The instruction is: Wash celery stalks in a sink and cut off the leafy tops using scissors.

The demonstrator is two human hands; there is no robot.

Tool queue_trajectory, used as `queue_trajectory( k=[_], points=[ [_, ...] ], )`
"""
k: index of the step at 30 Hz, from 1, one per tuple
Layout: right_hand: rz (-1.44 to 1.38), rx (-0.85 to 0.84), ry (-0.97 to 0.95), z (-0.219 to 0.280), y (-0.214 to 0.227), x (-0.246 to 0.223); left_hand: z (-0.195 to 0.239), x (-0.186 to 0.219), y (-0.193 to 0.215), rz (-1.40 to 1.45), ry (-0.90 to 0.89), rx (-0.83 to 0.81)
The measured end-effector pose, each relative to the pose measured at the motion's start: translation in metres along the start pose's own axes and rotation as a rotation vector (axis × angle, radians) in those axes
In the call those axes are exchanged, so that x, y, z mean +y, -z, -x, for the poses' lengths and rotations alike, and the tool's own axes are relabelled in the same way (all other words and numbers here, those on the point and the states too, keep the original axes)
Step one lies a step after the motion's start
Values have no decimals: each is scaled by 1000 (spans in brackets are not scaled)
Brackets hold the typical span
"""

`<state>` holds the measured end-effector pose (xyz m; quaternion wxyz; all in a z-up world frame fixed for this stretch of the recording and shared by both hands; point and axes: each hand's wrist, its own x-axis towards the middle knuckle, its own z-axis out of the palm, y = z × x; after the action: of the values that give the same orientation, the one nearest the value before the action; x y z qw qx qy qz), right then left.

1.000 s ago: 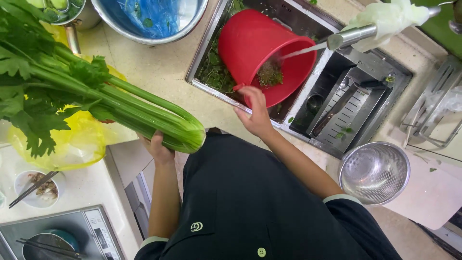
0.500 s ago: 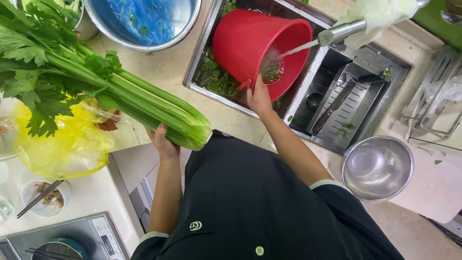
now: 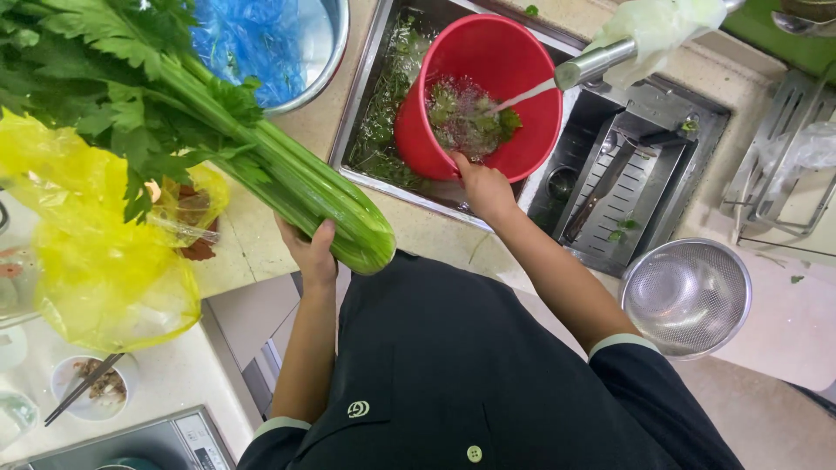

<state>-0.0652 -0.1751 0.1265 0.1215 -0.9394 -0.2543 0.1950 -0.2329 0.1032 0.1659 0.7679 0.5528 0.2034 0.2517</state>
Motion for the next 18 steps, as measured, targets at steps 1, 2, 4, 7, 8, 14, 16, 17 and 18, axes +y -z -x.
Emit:
queue_trajectory(
  k=[1, 2, 4, 7, 8, 14, 16, 17, 18],
  points=[
    [-2, 4, -6, 2, -7, 6, -2, -1, -6, 0, 1, -7],
    [43, 3, 6, 5, -15, 11, -3, -1, -12, 2, 19, -32],
    [85, 3, 7, 10, -23, 17, -6, -4, -24, 4, 44, -67],
    [103, -27, -73, 19, -9, 14, -10, -14, -49, -36, 54, -160],
    [59, 16, -32, 23, 4, 10, -13, -19, -59, -57, 45, -175],
    [-65, 58, 46, 43, 28, 2, -18, -59, -103, 12, -2, -275],
    [-116, -20, 45, 48, 26, 5, -18, -65, -114, -1, 3, -291],
    [-297, -39, 53, 47, 13, 15, -20, -68, -120, -10, 2, -289],
    [-477, -56, 65, 45, 1, 26, -22, -70, -126, -18, -3, -285]
  ],
)
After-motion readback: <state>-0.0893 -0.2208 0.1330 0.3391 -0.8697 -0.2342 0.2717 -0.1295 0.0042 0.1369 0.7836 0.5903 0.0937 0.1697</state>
